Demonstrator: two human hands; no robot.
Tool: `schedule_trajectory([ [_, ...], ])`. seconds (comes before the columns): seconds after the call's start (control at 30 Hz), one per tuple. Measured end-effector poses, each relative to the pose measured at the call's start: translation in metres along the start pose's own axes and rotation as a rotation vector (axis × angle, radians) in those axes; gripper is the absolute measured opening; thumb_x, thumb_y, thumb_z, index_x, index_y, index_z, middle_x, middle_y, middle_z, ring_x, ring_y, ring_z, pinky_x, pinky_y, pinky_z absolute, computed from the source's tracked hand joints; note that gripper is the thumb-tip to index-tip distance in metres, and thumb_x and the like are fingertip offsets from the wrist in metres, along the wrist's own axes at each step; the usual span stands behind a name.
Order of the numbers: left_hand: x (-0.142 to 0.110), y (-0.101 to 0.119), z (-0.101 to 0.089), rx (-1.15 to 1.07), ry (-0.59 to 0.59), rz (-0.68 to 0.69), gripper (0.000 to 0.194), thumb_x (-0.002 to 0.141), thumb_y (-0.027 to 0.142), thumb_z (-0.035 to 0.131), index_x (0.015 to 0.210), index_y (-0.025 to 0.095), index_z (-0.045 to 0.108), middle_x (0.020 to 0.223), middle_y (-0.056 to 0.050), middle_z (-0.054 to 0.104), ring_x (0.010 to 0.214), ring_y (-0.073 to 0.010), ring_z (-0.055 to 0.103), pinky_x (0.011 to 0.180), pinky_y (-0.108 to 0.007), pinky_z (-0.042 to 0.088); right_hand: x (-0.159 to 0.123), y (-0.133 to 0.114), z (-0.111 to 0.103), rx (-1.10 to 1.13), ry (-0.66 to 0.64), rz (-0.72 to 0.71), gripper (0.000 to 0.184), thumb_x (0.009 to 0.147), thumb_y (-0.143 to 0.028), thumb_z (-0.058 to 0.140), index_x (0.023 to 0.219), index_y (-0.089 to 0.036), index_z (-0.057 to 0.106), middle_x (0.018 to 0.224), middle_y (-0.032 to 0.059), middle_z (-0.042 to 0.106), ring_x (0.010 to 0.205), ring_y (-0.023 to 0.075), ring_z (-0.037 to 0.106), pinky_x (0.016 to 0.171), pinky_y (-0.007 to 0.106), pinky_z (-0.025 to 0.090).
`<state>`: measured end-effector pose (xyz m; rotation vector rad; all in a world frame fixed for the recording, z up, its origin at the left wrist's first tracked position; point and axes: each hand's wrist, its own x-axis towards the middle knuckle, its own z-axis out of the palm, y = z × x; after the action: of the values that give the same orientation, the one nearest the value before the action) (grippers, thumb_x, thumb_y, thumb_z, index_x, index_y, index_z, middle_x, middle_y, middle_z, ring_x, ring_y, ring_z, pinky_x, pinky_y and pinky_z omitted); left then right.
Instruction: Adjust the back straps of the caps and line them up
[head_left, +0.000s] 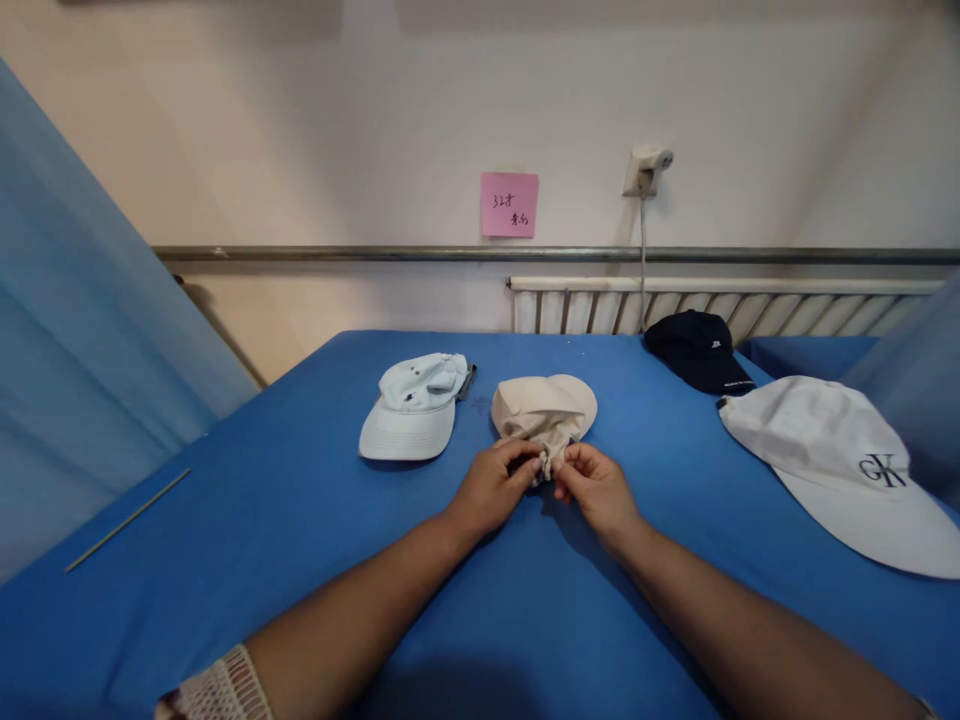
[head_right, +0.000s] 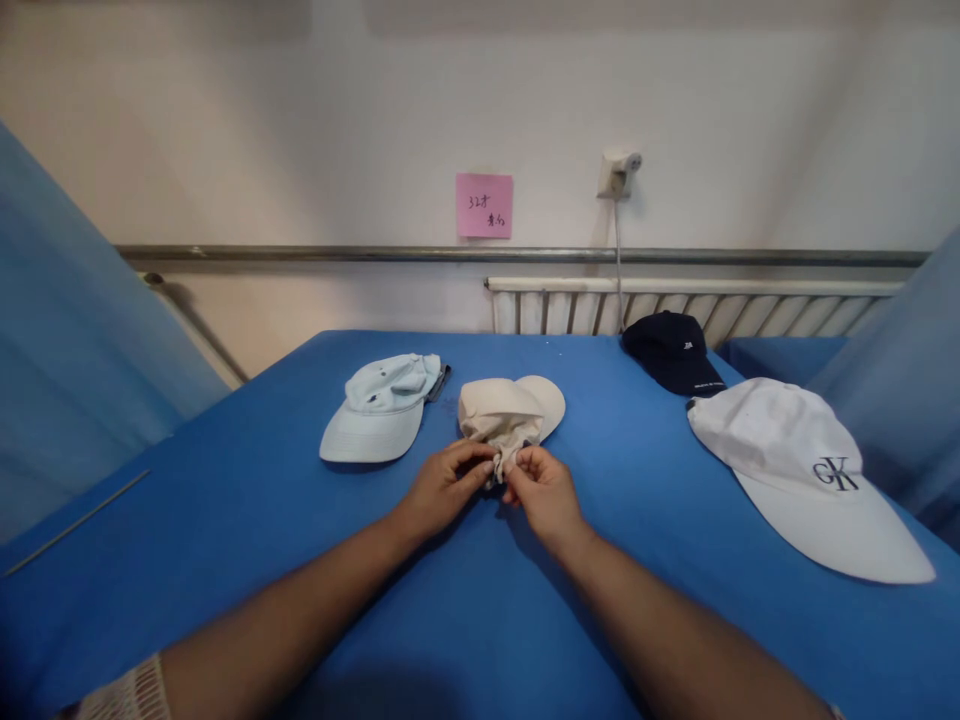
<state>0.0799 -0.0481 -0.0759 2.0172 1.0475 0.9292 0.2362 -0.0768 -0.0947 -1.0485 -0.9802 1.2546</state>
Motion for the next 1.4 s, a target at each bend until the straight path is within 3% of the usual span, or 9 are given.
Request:
schedule_trajectory([
  [0.17, -0.009, 0.007, 0.006, 0.256, -0.015, 0.13, 0.049, 0.075, 0.024, 0.071, 0.121, 0.019, 0.055, 0.119, -0.011, 0.061, 0.109, -0.0253, 0.055, 0.096, -0.039, 0.042, -0.002, 0.0, 0.0, 0.042, 0.064, 0.059, 0.034, 0.067, -0.045, 0.072, 0.061, -0.018, 0.054, 0.043, -0.0056, 0.047, 0.039, 0.0072, 0.038, 0.042, 0.021, 0.029],
  [0.3, -0.006, 0.006, 0.005, 0.301, -0.072, 0.148, 0.026, 0.083, 0.024, 0.062, 0.108, 0.02, 0.06, 0.106, -0.008, 0.065, 0.101, -0.0237, 0.058, 0.092, -0.037, 0.043, -0.005, 0.0, 0.002, 0.011, 0.043, 0.09, 0.034, 0.069, -0.046, 0.071, 0.06, -0.018, 0.054, 0.043, -0.0052, 0.047, 0.039, 0.0073, 0.037, 0.041, 0.022, 0.027],
  [0.43, 0.001, 0.005, -0.001, 0.17, -0.069, 0.147, 0.02, 0.091, 0.023, 0.048, 0.1, 0.02, 0.066, 0.103, -0.007, 0.065, 0.098, -0.0195, 0.058, 0.089, -0.031, 0.044, -0.004, 0.003, -0.001, -0.087, 0.002, -0.007, 0.033, 0.071, -0.05, 0.069, 0.068, -0.018, 0.06, 0.057, -0.0018, 0.057, 0.043, 0.009, 0.046, 0.043, 0.022, 0.035],
  [0.57, 0.005, 0.004, -0.008, 0.028, -0.084, 0.049, 0.021, 0.09, 0.028, 0.05, 0.095, 0.019, 0.069, 0.095, -0.006, 0.067, 0.092, -0.0191, 0.059, 0.084, -0.029, 0.045, -0.001, 0.004, -0.007, -0.265, -0.021, -0.164, 0.027, 0.077, -0.046, 0.065, 0.079, -0.019, 0.064, 0.065, -0.0006, 0.06, 0.051, 0.011, 0.05, 0.049, 0.024, 0.042],
  [0.73, 0.003, 0.003, -0.009, -0.193, -0.118, -0.077, 0.024, 0.086, 0.033, 0.056, 0.102, 0.016, 0.063, 0.089, -0.004, 0.065, 0.079, -0.0161, 0.059, 0.071, -0.026, 0.046, 0.003, -0.003, -0.015, -0.432, 0.034, -0.409, 0.024, 0.073, -0.034, 0.071, 0.092, -0.021, 0.064, 0.104, 0.0058, 0.061, 0.057, 0.0096, 0.052, 0.054, 0.025, 0.044],
  [0.9, 0.0, 0.007, -0.008, -0.268, -0.129, -0.073, 0.022, 0.085, 0.032, 0.058, 0.1, 0.016, 0.059, 0.088, -0.004, 0.063, 0.078, -0.0141, 0.058, 0.07, -0.025, 0.047, 0.008, 0.002, -0.02, -0.501, -0.114, -0.345, 0.016, 0.081, -0.037, 0.064, 0.082, -0.022, 0.067, 0.071, -0.0004, 0.062, 0.054, 0.0118, 0.05, 0.053, 0.025, 0.04],
  [1.07, 0.001, 0.01, -0.005, -0.295, -0.117, -0.125, 0.029, 0.077, 0.031, 0.067, 0.1, 0.015, 0.059, 0.085, -0.004, 0.063, 0.075, -0.0136, 0.058, 0.068, -0.025, 0.047, 0.011, 0.01, -0.02, -0.481, -0.087, -0.263, 0.019, 0.08, -0.04, 0.063, 0.076, -0.022, 0.064, 0.063, -0.0013, 0.059, 0.055, 0.0138, 0.051, 0.052, 0.025, 0.04],
  [1.23, 0.005, 0.005, -0.001, -0.371, -0.026, -0.251, 0.028, 0.073, 0.033, 0.071, 0.09, 0.013, 0.06, 0.066, 0.0, 0.06, 0.058, -0.0094, 0.053, 0.055, -0.021, 0.042, 0.001, 0.001, -0.014, -0.545, 0.013, -0.462, 0.01, 0.082, -0.031, 0.061, 0.086, -0.021, 0.061, 0.089, 0.0032, 0.059, 0.059, 0.0121, 0.051, 0.057, 0.026, 0.043],
  [1.4, 0.005, 0.003, -0.002, -0.388, 0.045, -0.265, 0.022, 0.072, 0.031, 0.071, 0.081, 0.013, 0.061, 0.067, -0.002, 0.062, 0.059, -0.01, 0.054, 0.055, -0.021, 0.042, -0.009, -0.007, -0.011, -0.691, -0.09, -0.579, 0.004, 0.085, -0.022, 0.055, 0.087, -0.022, 0.059, 0.09, 0.0052, 0.056, 0.073, 0.0165, 0.056, 0.063, 0.028, 0.045],
])
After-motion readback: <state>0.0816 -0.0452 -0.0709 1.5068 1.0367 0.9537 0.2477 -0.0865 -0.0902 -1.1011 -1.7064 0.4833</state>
